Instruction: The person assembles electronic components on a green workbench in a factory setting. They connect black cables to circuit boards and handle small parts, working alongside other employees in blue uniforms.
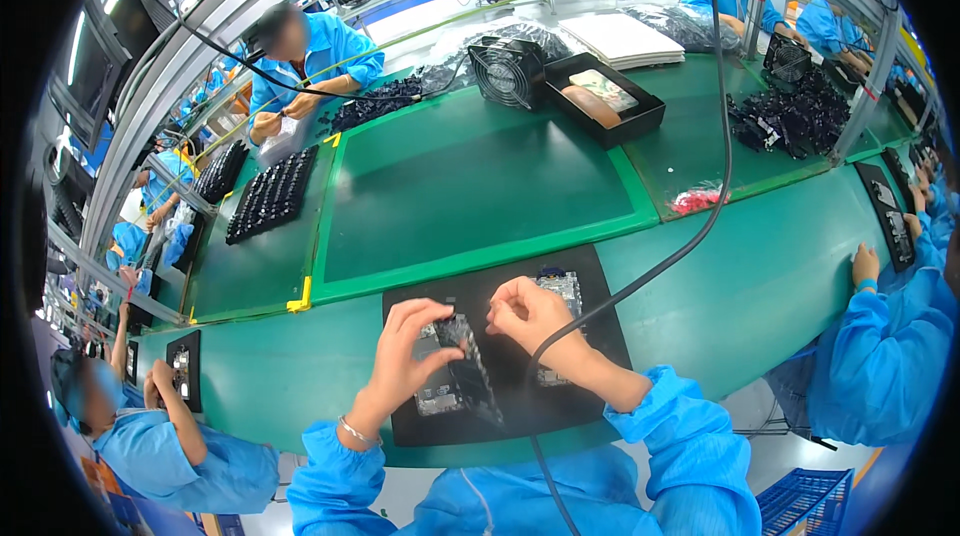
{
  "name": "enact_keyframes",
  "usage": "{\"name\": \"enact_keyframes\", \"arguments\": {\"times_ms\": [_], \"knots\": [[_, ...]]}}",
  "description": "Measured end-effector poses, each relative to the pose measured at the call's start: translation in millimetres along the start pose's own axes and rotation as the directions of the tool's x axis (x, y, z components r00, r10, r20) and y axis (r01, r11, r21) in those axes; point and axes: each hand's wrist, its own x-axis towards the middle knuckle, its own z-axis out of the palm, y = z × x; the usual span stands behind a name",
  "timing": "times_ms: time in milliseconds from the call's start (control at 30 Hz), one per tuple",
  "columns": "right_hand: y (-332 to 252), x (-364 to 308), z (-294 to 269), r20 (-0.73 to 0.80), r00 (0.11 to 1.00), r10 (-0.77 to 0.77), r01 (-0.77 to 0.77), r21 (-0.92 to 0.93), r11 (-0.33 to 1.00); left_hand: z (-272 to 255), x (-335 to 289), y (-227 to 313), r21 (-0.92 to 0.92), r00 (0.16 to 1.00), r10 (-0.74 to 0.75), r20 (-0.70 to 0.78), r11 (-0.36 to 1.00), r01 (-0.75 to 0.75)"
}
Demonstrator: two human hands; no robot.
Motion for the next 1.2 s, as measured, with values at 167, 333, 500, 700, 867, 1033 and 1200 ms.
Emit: {"name": "enact_keyframes", "arguments": {"times_ms": [167, 333, 500, 700, 867, 1033, 1200], "knots": [[-1.1, -0.2, -7.9, -0.065, 0.997, -0.040, 0.040, -0.003, 0.999, 21.7, 23.6, -20.9, 0.131, 0.977, -0.111, 0.184, 0.988, 0.087], [0.8, -7.8, -6.8, -0.030, 0.999, 0.027, -0.027, -0.031, 0.999, -6.4, 7.4, -47.0, 0.355, 0.860, -0.383, 0.338, 0.898, 0.261], [12.1, 10.9, 29.5, 0.071, 0.997, 0.015, -0.007, -0.109, 0.994, -30.7, -11.4, -29.2, 0.124, 0.923, -0.304, 0.238, 0.952, 0.281], [3.6, 16.2, 67.9, 0.144, 0.990, -0.005, 0.011, -0.040, 0.999, -48.4, -34.5, -22.1, -0.004, 0.983, -0.176, 0.047, 0.984, 0.177], [4.1, 16.0, 79.0, 0.148, 0.989, -0.025, 0.030, -0.030, 0.999, -50.1, -38.0, -20.9, -0.050, 0.984, -0.178, 0.026, 0.983, 0.179], [4.6, 14.7, 78.0, 0.168, 0.985, -0.026, 0.036, -0.054, 0.998, -49.6, -38.5, -22.3, -0.029, 0.990, -0.144, 0.013, 0.989, 0.144], [1.7, 11.3, 77.2, 0.188, 0.982, 0.003, -0.021, 0.091, 0.996, -50.0, -39.4, -23.0, -0.037, 0.991, -0.132, -0.003, 0.991, 0.132]]}}
